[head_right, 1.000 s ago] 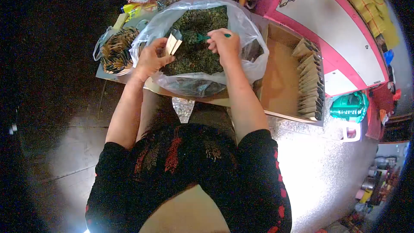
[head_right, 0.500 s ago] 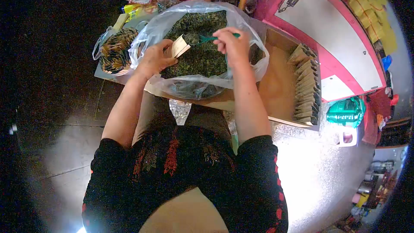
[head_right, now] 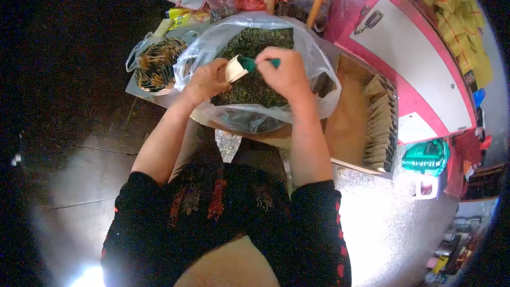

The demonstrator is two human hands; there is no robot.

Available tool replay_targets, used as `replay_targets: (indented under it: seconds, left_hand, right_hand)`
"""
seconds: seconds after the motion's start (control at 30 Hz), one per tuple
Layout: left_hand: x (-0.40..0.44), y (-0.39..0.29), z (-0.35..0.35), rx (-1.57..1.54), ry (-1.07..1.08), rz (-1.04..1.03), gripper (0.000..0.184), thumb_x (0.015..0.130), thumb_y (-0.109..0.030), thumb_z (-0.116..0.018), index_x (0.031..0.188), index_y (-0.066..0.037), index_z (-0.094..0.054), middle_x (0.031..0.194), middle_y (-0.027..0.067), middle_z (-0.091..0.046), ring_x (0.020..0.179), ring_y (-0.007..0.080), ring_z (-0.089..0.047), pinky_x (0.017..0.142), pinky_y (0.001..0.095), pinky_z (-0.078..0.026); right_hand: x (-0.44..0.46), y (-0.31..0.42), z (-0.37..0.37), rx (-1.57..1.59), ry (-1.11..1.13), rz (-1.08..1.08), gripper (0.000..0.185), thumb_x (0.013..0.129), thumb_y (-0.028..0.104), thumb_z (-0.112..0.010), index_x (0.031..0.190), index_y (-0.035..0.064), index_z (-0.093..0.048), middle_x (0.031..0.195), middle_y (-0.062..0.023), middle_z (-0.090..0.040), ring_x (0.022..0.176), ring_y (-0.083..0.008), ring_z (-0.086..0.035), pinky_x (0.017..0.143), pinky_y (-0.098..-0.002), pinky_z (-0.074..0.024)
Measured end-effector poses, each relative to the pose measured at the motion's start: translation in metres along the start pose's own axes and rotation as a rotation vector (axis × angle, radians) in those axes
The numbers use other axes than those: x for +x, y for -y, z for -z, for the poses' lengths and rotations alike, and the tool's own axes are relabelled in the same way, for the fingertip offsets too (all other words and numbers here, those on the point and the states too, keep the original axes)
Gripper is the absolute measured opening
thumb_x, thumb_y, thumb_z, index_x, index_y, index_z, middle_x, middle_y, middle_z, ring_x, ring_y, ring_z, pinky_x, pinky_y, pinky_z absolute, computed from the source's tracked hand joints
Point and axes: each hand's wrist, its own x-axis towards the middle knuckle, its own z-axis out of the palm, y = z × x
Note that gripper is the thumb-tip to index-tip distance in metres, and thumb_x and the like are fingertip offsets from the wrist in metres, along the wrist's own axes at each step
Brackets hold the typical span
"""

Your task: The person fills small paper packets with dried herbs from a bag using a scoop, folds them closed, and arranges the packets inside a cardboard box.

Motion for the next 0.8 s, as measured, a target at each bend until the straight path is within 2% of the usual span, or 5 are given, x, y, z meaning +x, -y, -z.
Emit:
replay_targets:
  seconds: [0.17, 0.27, 0.33, 0.43, 0.8]
  left_hand:
    - [-0.002, 0.0, -0.005, 0.005, -0.029, -0.029, 0.05, 0.067, -0.016, -0.074, 0.112, -0.005, -0.054, 0.103, 0.0207, -0.061, 0.099, 0.0365, -0.058, 0.086, 0.0415, -0.047]
    - [-0.001, 0.004, -0.007, 0.01, -0.029, -0.025, 0.054, 0.067, -0.019, -0.075, 0.115, -0.005, -0.054, 0.102, 0.0207, -0.062, 0.097, 0.0373, -0.059, 0.085, 0.0417, -0.047]
    - [-0.001, 0.006, -0.007, 0.0, -0.037, -0.031, 0.058, 0.066, -0.022, -0.076, 0.118, -0.006, -0.054, 0.101, 0.0211, -0.063, 0.094, 0.038, -0.06, 0.083, 0.0418, -0.048]
    - [-0.001, 0.005, -0.006, 0.015, -0.028, -0.022, 0.058, 0.066, -0.022, -0.076, 0.117, -0.006, -0.054, 0.101, 0.0212, -0.063, 0.095, 0.0374, -0.06, 0.083, 0.0416, -0.048]
    - [-0.001, 0.004, -0.003, 0.022, -0.007, -0.021, 0.059, 0.066, -0.02, -0.078, 0.118, -0.006, -0.055, 0.101, 0.0211, -0.064, 0.094, 0.0351, -0.062, 0.082, 0.0383, -0.048]
  right_hand:
    - [-0.016, -0.009, 0.032, -0.185, -0.197, -0.396, 0.014, 0.073, 0.009, -0.059, 0.079, -0.0003, -0.068, 0.066, -0.0068, -0.065, 0.062, -0.0128, -0.058, 0.059, -0.0269, -0.0448]
    - [-0.024, -0.037, 0.013, -0.265, -0.074, -0.303, 0.014, 0.071, 0.012, -0.06, 0.073, 0.0, -0.067, 0.059, -0.0095, -0.062, 0.054, -0.0187, -0.058, 0.056, -0.0328, -0.0465]
    - [-0.021, -0.043, -0.011, -0.219, -0.072, -0.403, 0.016, 0.073, 0.013, -0.059, 0.073, -0.0008, -0.067, 0.057, -0.0072, -0.06, 0.049, -0.0143, -0.056, 0.048, -0.0302, -0.0443]
    - [-0.023, -0.047, -0.036, 0.309, -0.197, -0.714, 0.017, 0.076, 0.013, -0.055, 0.075, -0.0008, -0.066, 0.059, -0.0083, -0.06, 0.045, -0.0122, -0.053, 0.04, -0.023, -0.0386]
    - [-0.023, -0.051, 0.003, 0.673, -0.523, -0.628, 0.017, 0.077, 0.008, -0.053, 0.082, -0.0045, -0.063, 0.062, -0.0106, -0.061, 0.044, -0.0103, -0.05, 0.039, -0.0218, -0.0363]
